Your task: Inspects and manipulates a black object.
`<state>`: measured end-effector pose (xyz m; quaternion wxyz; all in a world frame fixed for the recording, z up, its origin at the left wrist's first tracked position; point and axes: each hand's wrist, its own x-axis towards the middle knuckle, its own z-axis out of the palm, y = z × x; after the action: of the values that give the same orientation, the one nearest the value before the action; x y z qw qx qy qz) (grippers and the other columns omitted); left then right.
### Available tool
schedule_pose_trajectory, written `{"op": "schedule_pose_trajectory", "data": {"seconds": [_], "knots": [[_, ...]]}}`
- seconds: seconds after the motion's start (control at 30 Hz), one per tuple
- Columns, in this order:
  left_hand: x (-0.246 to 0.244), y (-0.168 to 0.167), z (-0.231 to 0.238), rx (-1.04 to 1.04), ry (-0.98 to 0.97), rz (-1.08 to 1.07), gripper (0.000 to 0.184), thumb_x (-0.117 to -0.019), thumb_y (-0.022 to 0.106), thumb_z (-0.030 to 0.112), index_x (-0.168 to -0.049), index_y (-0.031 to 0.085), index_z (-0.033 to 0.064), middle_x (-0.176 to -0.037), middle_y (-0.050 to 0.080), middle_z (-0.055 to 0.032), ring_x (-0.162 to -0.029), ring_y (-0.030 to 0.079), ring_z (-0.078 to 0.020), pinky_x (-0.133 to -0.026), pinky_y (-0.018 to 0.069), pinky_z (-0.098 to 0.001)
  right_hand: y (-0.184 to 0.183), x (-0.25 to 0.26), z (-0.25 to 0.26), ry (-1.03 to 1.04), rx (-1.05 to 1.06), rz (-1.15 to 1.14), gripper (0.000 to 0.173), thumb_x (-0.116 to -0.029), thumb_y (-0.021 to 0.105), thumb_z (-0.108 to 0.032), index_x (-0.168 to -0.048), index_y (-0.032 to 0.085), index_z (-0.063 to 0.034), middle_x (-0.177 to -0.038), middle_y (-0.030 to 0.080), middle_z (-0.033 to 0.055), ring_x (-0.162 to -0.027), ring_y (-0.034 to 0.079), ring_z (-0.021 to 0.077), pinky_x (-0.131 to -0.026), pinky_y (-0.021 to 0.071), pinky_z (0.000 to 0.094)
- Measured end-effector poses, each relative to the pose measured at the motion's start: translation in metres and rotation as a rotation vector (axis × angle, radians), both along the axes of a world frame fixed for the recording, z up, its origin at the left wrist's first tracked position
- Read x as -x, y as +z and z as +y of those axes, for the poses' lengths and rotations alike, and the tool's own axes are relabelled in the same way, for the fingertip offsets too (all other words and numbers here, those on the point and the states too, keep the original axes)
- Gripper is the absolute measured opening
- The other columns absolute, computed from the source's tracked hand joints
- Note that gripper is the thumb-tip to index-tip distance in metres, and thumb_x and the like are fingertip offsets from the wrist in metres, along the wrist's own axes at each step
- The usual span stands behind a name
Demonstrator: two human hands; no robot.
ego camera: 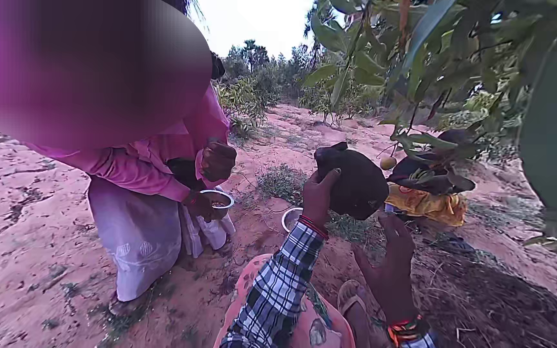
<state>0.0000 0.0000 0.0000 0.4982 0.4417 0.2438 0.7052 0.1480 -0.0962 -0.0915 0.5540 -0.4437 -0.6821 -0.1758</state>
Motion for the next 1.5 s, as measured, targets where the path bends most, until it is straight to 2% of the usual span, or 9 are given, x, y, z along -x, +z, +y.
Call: {"op": "schedule_pose_trajectory", "data": {"seconds": [0.1, 0.23, 0.43, 0.63, 0.73, 0.9, 1.1, 1.23, 1.5], "knots": [[-0.017, -0.026, -0.003, 0.071, -0.089, -0.042, 0.031, -0.1016, 0.065, 0.027, -0.119, 0.068, 0.0014, -0.092, 0.072, -0.012, -0.082, 0.07, -0.0189, -0.076, 0.0603, -0.0378, -0.005, -0.004, 0.038, -0.241, -0.051, -0.168, 0.073, -0.0813, 0.078, -0.04, -0.145, 0.057, -0.0114, -0.152, 0.046, 0.0307, -0.141, 0.039, 0.0568, -0.104, 0.0328, 0.0754], [-0.035, -0.054, 0.0, 0.231, -0.285, -0.164, 0.028, -0.1031, 0.062, 0.02, -0.121, 0.063, -0.0021, -0.096, 0.072, -0.0174, -0.086, 0.073, -0.0244, -0.08, 0.0619, -0.0412, -0.037, -0.015, 0.077, -0.43, -0.049, -0.26, 0.068, -0.0775, 0.08, -0.021, -0.143, 0.061, -0.0231, -0.149, 0.056, 0.0184, -0.141, 0.045, 0.0495, -0.103, 0.0294, 0.0784], [-0.059, -0.09, 0.003, 0.467, -0.439, -0.229, 0.035, -0.1067, 0.053, 0.025, -0.133, 0.055, 0.0023, -0.107, 0.07, -0.0177, -0.095, 0.071, -0.0265, -0.084, 0.0601, -0.0431, -0.071, -0.055, 0.095, -0.424, -0.273, -0.22, 0.028, -0.1007, 0.054, -0.015, -0.124, 0.067, -0.0216, -0.126, 0.072, 0.0065, -0.129, 0.059, 0.0279, -0.109, 0.0331, 0.0569], [-0.067, -0.099, -0.005, 0.317, -0.693, 0.039, 0.055, -0.1101, 0.041, 0.045, -0.154, 0.041, 0.0119, -0.151, 0.051, -0.0126, -0.132, 0.057, -0.0269, -0.104, 0.0514, -0.0445, -0.074, -0.086, 0.075, -0.089, -0.066, 0.392, 0.037, -0.0875, 0.073, -0.006, -0.121, 0.067, 0.0108, -0.114, 0.073, 0.0162, -0.107, 0.07, 0.0127, -0.098, 0.0568, 0.0299], [-0.068, -0.108, 0.002, 0.146, -0.639, 0.312, 0.043, -0.1107, 0.044, 0.03, -0.146, 0.054, 0.0065, -0.14, 0.063, -0.0098, -0.123, 0.063, -0.0208, -0.102, 0.0522, -0.0391, -0.069, -0.097, 0.06, 0.009, 0.01, 0.794, 0.044, -0.0876, 0.075, -0.001, -0.126, 0.057, 0.0106, -0.108, 0.072, 0.0086, -0.097, 0.07, 0.0042, -0.09, 0.0591, 0.0232], [-0.075, -0.138, 0.034, -0.038, -0.2, 0.665, 0.051, -0.0927, 0.077, 0.029, -0.136, 0.06, 0.0091, -0.133, 0.062, -0.0141, -0.121, 0.061, -0.0278, -0.099, 0.052, -0.0493, -0.071, -0.125, 0.038, 0.25, 0.085, 1.208, 0.046, -0.0928, 0.07, 0.003, -0.135, 0.052, 0.005, -0.112, 0.07, 0.0149, -0.099, 0.072, 0.0182, -0.089, 0.0624, 0.0361], [-0.088, -0.145, 0.024, -0.13, -0.412, 0.885, 0.079, -0.0895, 0.079, 0.038, -0.154, 0.045, 0.0082, -0.154, 0.05, -0.0138, -0.144, 0.045, -0.027, -0.116, 0.0394, -0.0498, -0.077, -0.137, 0.02, 0.343, 0.194, 1.121, 0.04, -0.0894, 0.071, 0.005, -0.127, 0.055, 0.0068, -0.107, 0.073, 0.0118, -0.096, 0.073, 0.0161, -0.089, 0.063, 0.0345], [-0.097, -0.16, 0.021, -0.138, -0.45, 0.685, 0.058, -0.0955, 0.073, 0.02, -0.143, 0.05, -0.0043, -0.132, 0.066, -0.0166, -0.123, 0.064, -0.0174, -0.108, 0.0517, -0.0336, -0.081, -0.131, 0.019, 0.384, 0.224, 1.084, 0.042, -0.0857, 0.072, 0.006, -0.125, 0.057, 0.0057, -0.105, 0.073, 0.0094, -0.096, 0.073, 0.0147, -0.089, 0.0628, 0.0332], [-0.1, -0.175, 0.026, -0.064, -0.367, 0.633, 0.042, -0.0987, 0.069, 0.015, -0.133, 0.058, -0.0048, -0.121, 0.071, -0.0154, -0.111, 0.069, -0.015, -0.101, 0.0553, -0.0331, -0.098, -0.129, 0.031, 0.451, 0.265, 1.129, 0.042, -0.0874, 0.071, 0.006, -0.127, 0.056, 0.0059, -0.108, 0.072, 0.0124, -0.099, 0.072, 0.0178, -0.091, 0.062, 0.0356]]}}
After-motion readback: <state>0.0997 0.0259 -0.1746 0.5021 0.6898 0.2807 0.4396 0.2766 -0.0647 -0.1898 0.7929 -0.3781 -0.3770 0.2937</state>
